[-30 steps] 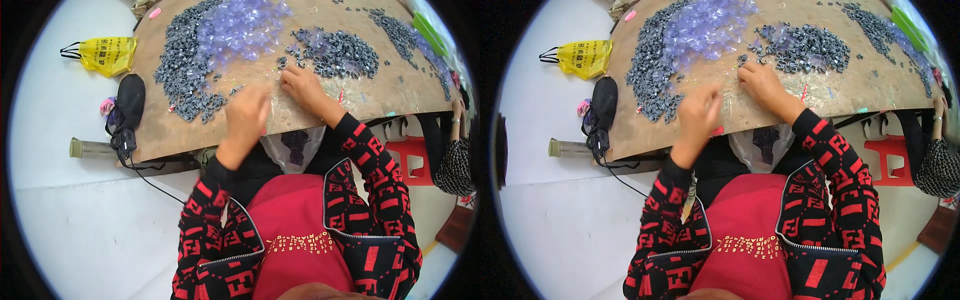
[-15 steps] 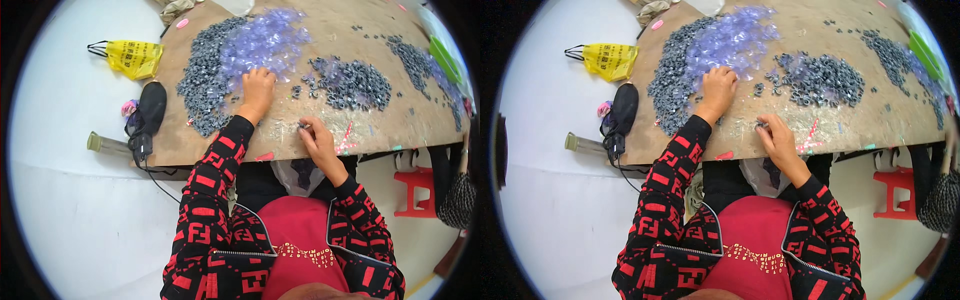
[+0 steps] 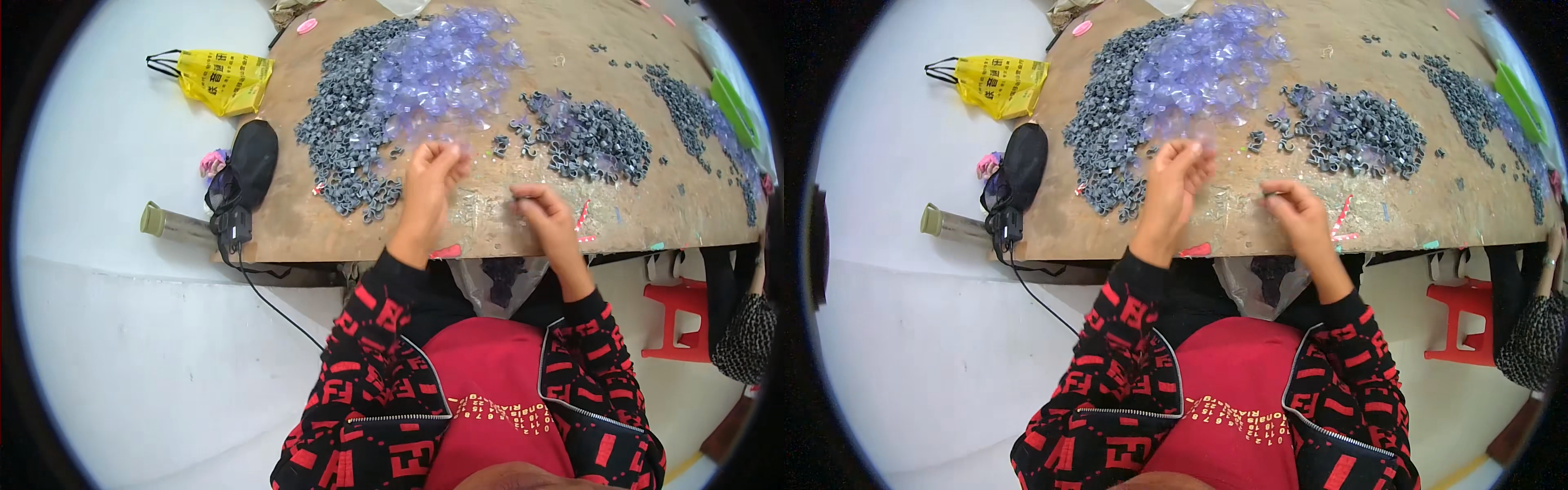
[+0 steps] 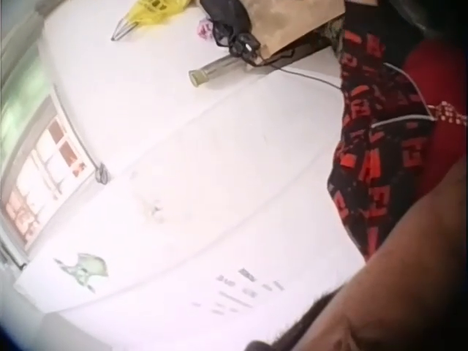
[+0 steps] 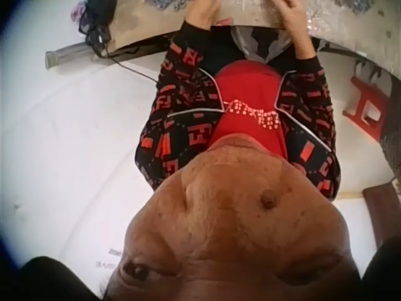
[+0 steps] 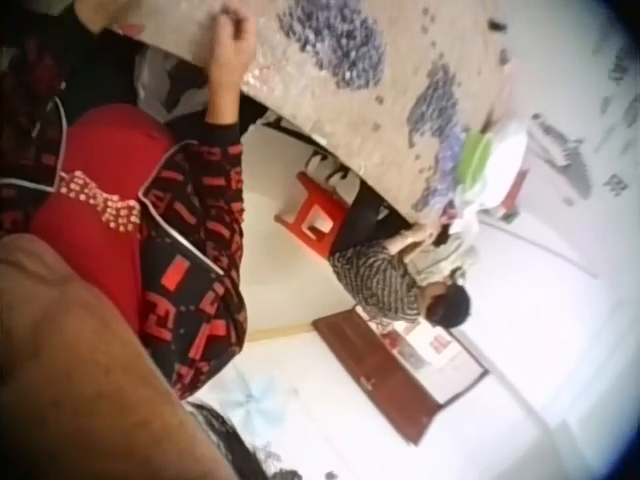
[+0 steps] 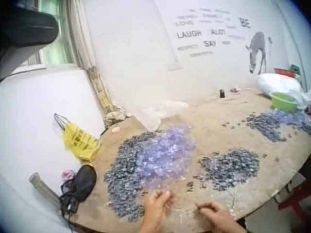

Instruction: Packaging small plastic and metal components into small plastic bags.

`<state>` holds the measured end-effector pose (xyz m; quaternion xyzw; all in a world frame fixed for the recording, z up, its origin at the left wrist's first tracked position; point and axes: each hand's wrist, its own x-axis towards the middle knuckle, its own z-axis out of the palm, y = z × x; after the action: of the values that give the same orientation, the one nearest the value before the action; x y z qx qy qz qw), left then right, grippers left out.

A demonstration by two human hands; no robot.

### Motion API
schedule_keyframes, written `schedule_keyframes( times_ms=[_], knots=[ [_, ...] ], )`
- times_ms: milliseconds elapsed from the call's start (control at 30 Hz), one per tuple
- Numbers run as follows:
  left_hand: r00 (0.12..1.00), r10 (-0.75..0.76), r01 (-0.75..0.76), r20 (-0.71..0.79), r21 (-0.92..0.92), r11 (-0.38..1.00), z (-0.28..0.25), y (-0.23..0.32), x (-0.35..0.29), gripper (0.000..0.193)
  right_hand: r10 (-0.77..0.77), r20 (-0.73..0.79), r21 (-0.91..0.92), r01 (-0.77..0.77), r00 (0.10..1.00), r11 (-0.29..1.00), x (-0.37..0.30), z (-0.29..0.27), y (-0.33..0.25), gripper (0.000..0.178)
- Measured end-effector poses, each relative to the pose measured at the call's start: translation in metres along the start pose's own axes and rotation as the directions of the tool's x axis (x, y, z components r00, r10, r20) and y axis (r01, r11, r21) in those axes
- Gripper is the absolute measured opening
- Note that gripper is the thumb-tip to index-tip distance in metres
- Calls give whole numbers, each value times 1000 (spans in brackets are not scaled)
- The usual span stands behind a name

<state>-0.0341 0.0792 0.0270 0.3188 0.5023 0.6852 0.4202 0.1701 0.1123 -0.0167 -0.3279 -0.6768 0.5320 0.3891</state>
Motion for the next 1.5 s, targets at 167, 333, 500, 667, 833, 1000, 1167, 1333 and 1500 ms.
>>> schedule_keyframes(
  times_ms=[167,333,500,667,833,1000,1167,1333,1500],
  knots=[
    [953,-265,302,146,-512,804,8,6,-59,7,114,85,558,-142,990,817,8,-5,-49,19],
    [923,-269,380,274,-559,737,8,1,-71,3,78,108,447,-119,991,886,-7,11,-68,15],
    [924,-204,352,322,-515,782,21,11,-77,11,34,66,370,-57,997,927,-14,9,-67,14],
    [915,-254,390,312,-536,748,22,1,-79,17,79,52,380,-93,995,920,-17,3,-63,15],
    [946,-205,308,251,-503,807,26,-2,-80,23,-229,-53,-58,226,972,972,-16,8,-61,22],
    [942,-265,335,204,-559,759,30,2,-82,17,-341,-4,-296,324,940,898,-20,14,-74,25],
    [945,-241,325,220,-548,771,32,-9,-84,13,-311,-2,-299,297,950,907,-21,7,-63,27],
    [938,-224,341,265,-588,733,26,-14,-83,13,35,-23,142,-31,999,989,-22,6,-67,24],
    [930,-226,357,290,-565,744,25,0,-81,19,-9,35,275,-1,999,961,-22,7,-68,23]
  ],
)
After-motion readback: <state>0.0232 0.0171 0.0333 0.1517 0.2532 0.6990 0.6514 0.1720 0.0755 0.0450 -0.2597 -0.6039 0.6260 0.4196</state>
